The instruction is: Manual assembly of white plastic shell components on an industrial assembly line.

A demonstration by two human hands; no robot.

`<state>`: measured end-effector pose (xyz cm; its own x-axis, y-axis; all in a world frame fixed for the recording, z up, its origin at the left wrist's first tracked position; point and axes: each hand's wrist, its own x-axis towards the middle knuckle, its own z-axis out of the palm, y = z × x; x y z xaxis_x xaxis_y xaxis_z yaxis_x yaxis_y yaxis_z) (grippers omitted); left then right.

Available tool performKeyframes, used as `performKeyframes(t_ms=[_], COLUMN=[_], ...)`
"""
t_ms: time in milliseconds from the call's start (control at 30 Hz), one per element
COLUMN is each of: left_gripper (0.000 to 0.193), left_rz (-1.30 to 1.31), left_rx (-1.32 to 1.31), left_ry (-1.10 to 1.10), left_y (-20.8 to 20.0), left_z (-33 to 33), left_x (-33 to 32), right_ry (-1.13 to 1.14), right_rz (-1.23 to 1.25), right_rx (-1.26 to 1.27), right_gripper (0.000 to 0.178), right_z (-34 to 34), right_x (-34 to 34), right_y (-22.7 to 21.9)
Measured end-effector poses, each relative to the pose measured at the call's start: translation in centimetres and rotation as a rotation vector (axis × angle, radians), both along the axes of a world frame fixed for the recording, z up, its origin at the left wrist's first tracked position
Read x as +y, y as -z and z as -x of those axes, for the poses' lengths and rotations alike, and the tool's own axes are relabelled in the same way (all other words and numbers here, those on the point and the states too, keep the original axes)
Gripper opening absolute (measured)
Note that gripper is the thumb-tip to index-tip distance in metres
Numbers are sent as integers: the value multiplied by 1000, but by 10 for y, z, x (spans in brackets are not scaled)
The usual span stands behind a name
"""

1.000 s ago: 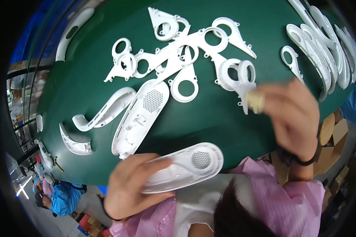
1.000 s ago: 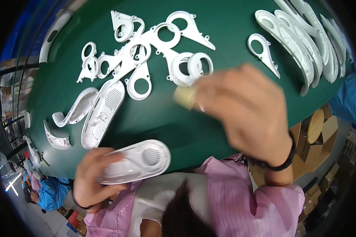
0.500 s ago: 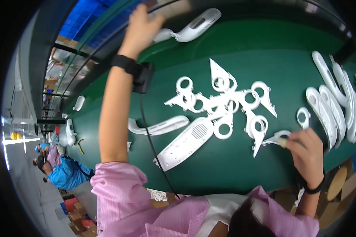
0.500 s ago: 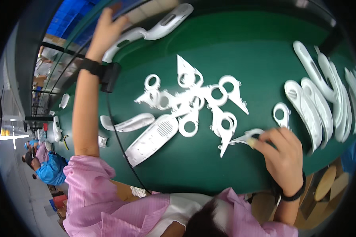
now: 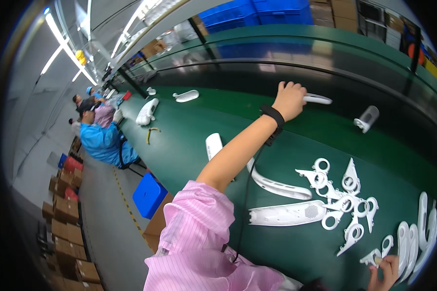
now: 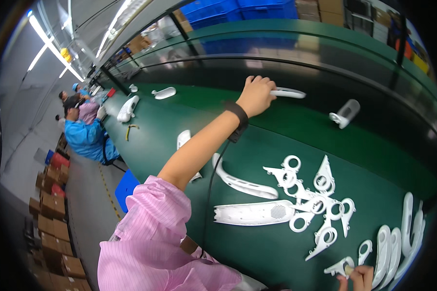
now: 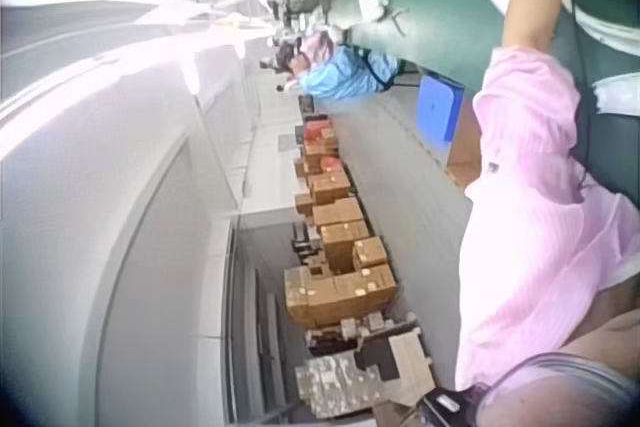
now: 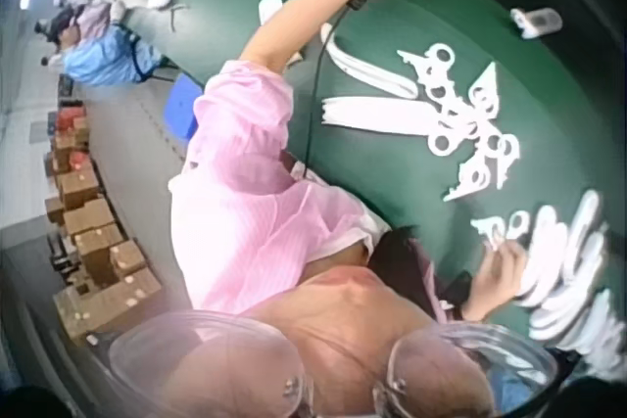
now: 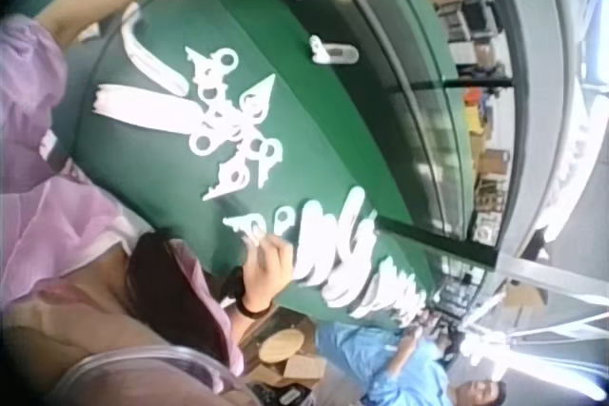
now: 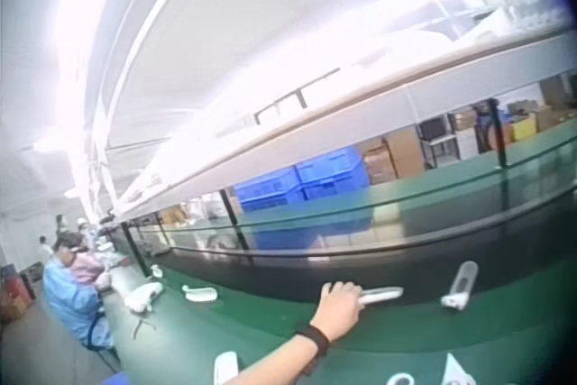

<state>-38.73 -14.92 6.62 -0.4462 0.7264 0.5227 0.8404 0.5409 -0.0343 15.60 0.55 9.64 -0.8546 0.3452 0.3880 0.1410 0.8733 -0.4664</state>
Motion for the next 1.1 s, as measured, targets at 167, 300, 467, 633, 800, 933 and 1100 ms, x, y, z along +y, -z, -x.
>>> performKeyframes(t_ms=[167, 300, 467, 633, 800, 933, 1100], left_gripper=[25, 21, 27, 50, 79, 71, 57], left_rz=[-239, -47, 165, 136, 408, 280, 330], left_rx=[-33, -426, -361, -178, -800, -909, -942], left_ry=[380, 533, 595, 477, 423, 516, 281], left_y=[-76, -76, -27, 20, 18, 32, -2], left_z=[-128, -242, -301, -320, -320, -313, -304], left_x=[-68, -118, -138, -130, -132, -128, -137], right_ry=[-73, 10, -38, -150, -233, -191, -204], right_rz=[139, 111, 163, 150, 63, 93, 122], right_rx=[-60, 56, 40, -8, -65, -101, -85], right_gripper=[23, 23, 11, 22, 22, 18, 21], right_z=[8, 12, 39, 55, 63, 61, 81], right_x=[-5, 1, -12, -34, -46, -54, -76], right_y=[-18, -1, -11, -13, -4, -1, 19])
